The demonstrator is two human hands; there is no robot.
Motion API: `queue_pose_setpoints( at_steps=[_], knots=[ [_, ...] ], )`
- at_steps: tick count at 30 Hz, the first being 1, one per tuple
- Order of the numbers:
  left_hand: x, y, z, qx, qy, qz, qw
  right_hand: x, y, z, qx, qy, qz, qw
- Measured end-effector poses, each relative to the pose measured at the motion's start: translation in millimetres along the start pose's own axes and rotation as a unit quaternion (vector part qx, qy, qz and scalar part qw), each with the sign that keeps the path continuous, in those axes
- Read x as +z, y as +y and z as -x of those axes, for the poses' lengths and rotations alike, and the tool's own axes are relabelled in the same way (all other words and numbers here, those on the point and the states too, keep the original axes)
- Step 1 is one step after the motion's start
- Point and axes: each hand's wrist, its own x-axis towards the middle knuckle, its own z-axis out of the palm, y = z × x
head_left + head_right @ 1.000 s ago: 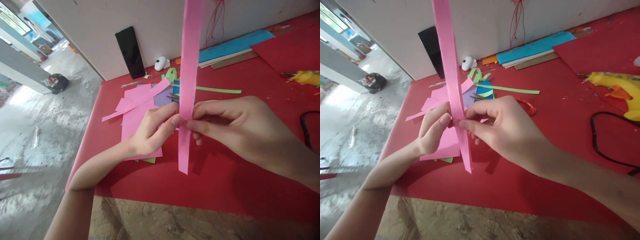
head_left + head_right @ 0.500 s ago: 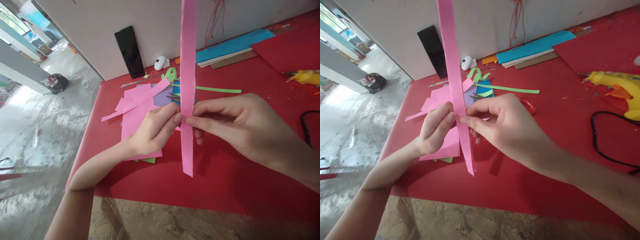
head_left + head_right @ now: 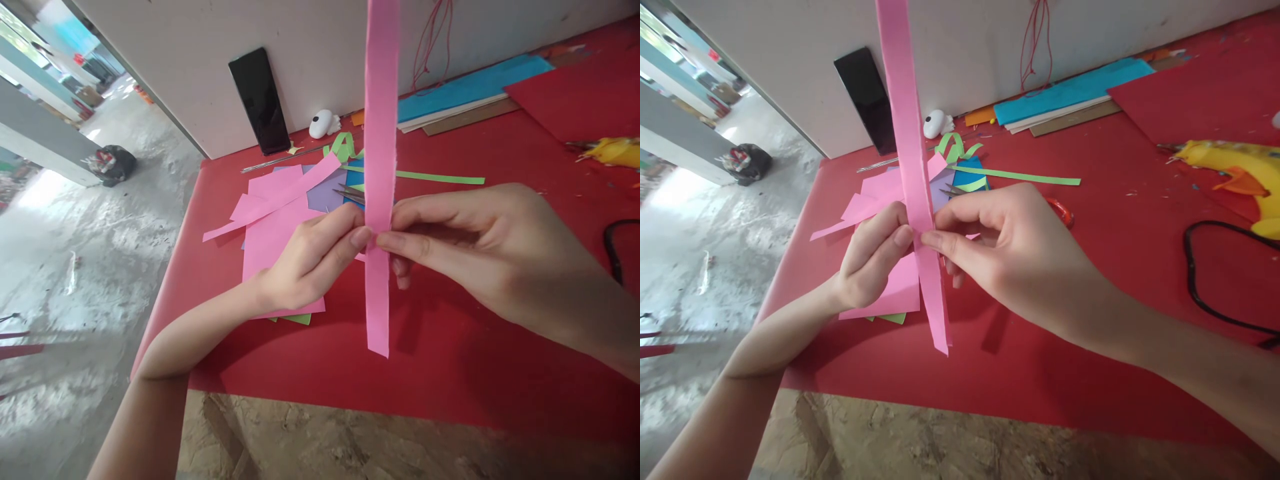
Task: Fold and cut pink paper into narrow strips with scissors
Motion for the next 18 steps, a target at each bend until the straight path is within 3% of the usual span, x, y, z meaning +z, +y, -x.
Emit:
queue_pose_setpoints(
  at_steps=[13,18],
  knots=[
    [7.0,-1.2,2.6,0.024,0.047,-0.047,0.998,2.0,11.1,-4.5,0.010,-0.002,-0.026,1.000],
    [9.6,0.7,3.4,-0.013,0.053,0.016,0.998,-0.2,10.2,-3.9,0.002,0.008,-0.030,1.000]
  ],
)
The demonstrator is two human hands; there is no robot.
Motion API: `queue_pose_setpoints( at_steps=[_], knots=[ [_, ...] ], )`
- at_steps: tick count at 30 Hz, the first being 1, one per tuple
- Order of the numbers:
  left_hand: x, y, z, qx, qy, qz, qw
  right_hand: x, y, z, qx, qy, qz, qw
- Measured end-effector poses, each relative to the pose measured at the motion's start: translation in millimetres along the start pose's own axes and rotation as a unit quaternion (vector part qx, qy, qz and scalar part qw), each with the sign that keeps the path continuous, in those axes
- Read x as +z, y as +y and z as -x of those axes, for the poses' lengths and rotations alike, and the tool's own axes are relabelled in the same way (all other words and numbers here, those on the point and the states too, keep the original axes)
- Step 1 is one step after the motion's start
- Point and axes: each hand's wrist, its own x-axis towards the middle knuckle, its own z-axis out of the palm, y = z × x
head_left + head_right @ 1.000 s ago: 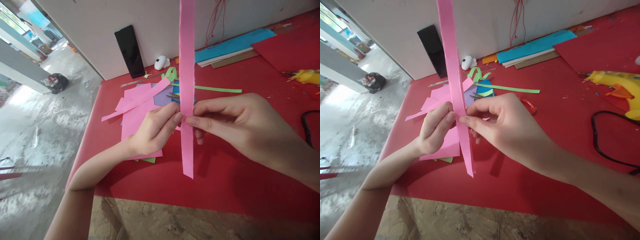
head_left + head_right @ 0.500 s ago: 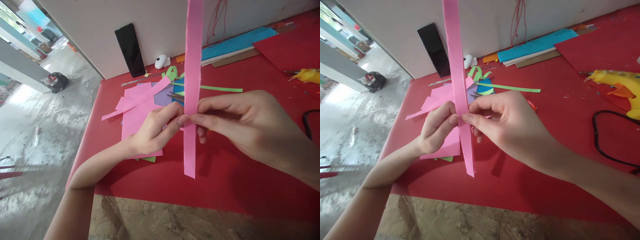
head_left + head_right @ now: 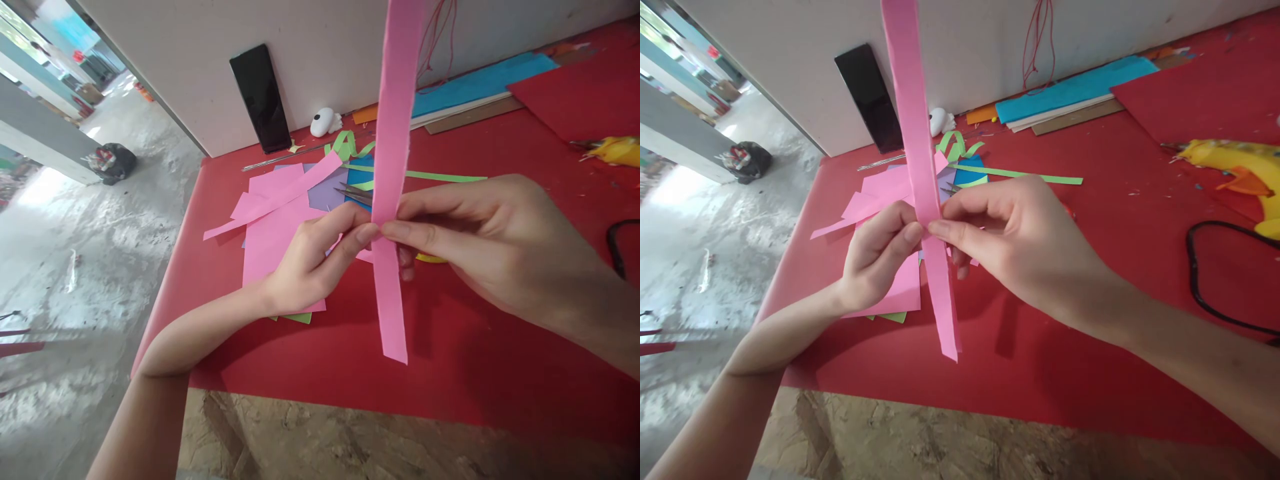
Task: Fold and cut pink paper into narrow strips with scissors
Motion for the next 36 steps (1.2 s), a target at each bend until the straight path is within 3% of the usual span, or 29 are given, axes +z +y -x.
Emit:
queue_pose_setpoints(
  at_steps=[4,9,13,19,23,31,36],
  knots=[
    [-0.5,0.5,0.0,-0.041,-0.009,0.022,0.999,-1.5,-1.5,0.8,0.012,0.010,-0.002,1.000],
    [-0.7,-0.9,-1.6,0.015,-0.003,-0.022,1.000,1.6,-1.5,2.2,-0.007,0.013,0.006,1.000],
    [-0.5,0.2,-2.1,0.021,0.004,-0.024,0.999,2.3,-1.0,2.0,0.011,-0.003,0.006,1.000],
    [-0.9,3.6,1.5,-0.067,-0.019,0.089,0.994,-1.2,-1.6,1.1,-0.024,-0.011,0.016,1.000],
    [-1.4,4.6,3.6,-0.124,-0.034,0.095,0.987,0.6,-3.9,2.9,-0.025,-0.010,0.008,1.000],
    [-0.2,-0.8,4.2,-0.080,-0.005,0.084,0.993,1.9,-6.9,3.8,0.006,-0.041,0.047,0.998],
    [-0.8,-0.9,5.0,-0.132,-0.036,0.159,0.978,-0.8,-6.4,5.0,0.008,-0.051,0.039,0.998]
  ],
)
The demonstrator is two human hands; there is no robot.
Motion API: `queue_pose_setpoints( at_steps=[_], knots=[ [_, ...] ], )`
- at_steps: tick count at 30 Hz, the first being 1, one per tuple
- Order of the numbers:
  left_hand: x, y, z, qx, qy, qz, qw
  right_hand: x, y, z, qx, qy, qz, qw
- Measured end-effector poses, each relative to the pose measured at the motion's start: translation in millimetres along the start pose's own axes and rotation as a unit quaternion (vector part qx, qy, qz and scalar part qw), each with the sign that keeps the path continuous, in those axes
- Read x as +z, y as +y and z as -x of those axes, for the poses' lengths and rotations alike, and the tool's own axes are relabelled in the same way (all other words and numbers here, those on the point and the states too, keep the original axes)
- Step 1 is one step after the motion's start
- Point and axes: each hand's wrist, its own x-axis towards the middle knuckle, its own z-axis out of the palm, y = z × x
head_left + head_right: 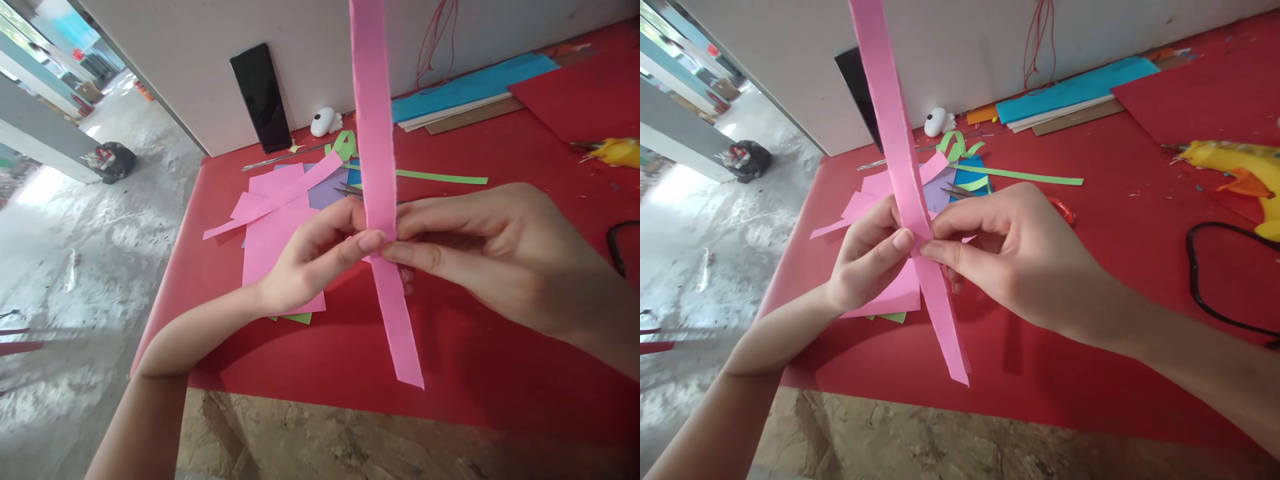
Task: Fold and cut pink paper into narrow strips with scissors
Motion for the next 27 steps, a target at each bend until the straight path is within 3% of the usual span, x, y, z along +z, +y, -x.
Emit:
queue_pose_setpoints(
  at_steps=[10,16,27],
  knots=[
    [-2.6,-4.1,3.3,-0.040,0.010,0.015,0.999,-1.7,1.1,-4.1,-0.008,-0.025,-0.031,0.999],
    [-0.6,1.0,-2.7,-0.061,-0.019,0.106,0.992,-7.9,0.0,-6.0,-0.016,-0.063,-0.016,0.998],
    [-1.0,-2.2,1.2,-0.029,-0.040,0.157,0.986,-9.7,1.7,-8.9,-0.041,-0.123,-0.027,0.991]
  ],
)
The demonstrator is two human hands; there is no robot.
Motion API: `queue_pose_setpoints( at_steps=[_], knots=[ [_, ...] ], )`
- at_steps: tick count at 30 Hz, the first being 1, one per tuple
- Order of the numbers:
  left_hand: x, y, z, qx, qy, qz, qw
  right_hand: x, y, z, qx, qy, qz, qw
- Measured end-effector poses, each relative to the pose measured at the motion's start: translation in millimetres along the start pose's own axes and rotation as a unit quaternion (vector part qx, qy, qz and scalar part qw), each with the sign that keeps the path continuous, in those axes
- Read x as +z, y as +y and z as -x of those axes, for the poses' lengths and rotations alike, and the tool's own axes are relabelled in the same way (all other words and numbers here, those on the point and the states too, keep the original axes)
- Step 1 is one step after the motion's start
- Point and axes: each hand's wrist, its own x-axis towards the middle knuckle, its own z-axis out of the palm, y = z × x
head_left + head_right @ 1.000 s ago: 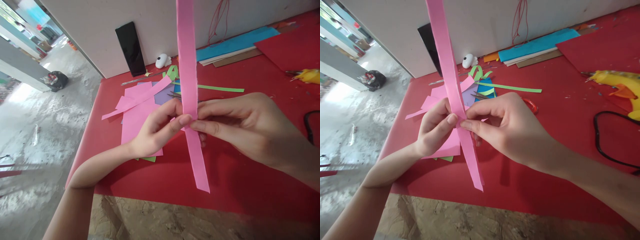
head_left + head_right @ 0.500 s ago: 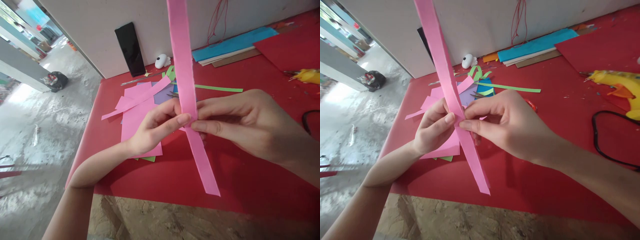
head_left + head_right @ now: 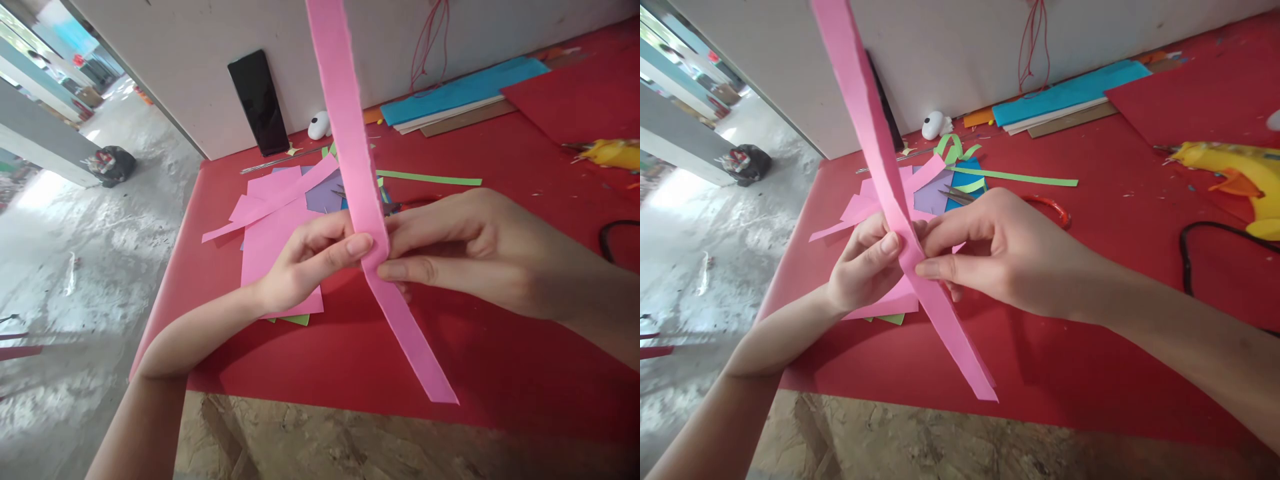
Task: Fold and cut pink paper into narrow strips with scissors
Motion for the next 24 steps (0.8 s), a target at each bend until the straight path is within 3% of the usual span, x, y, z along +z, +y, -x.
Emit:
queue_pose_setpoints(
  at_steps=[4,9,16,24],
  knots=[
    [-0.5,1.8,-0.7,0.024,0.023,-0.034,0.999,0.2,4.6,-0.8,-0.018,0.001,0.013,1.000],
    [0.2,7.1,-2.5,-0.008,0.048,-0.105,0.993,-4.8,7.6,-0.2,-0.020,-0.011,0.080,0.997],
    [9.6,14.7,-3.4,-0.027,0.029,-0.157,0.987,-5.4,4.7,-2.3,-0.037,0.067,0.097,0.992],
    [8.3,-0.3,-1.0,0.058,0.085,-0.140,0.985,2.8,10.1,-4.8,-0.056,0.053,0.029,0.997]
  ],
)
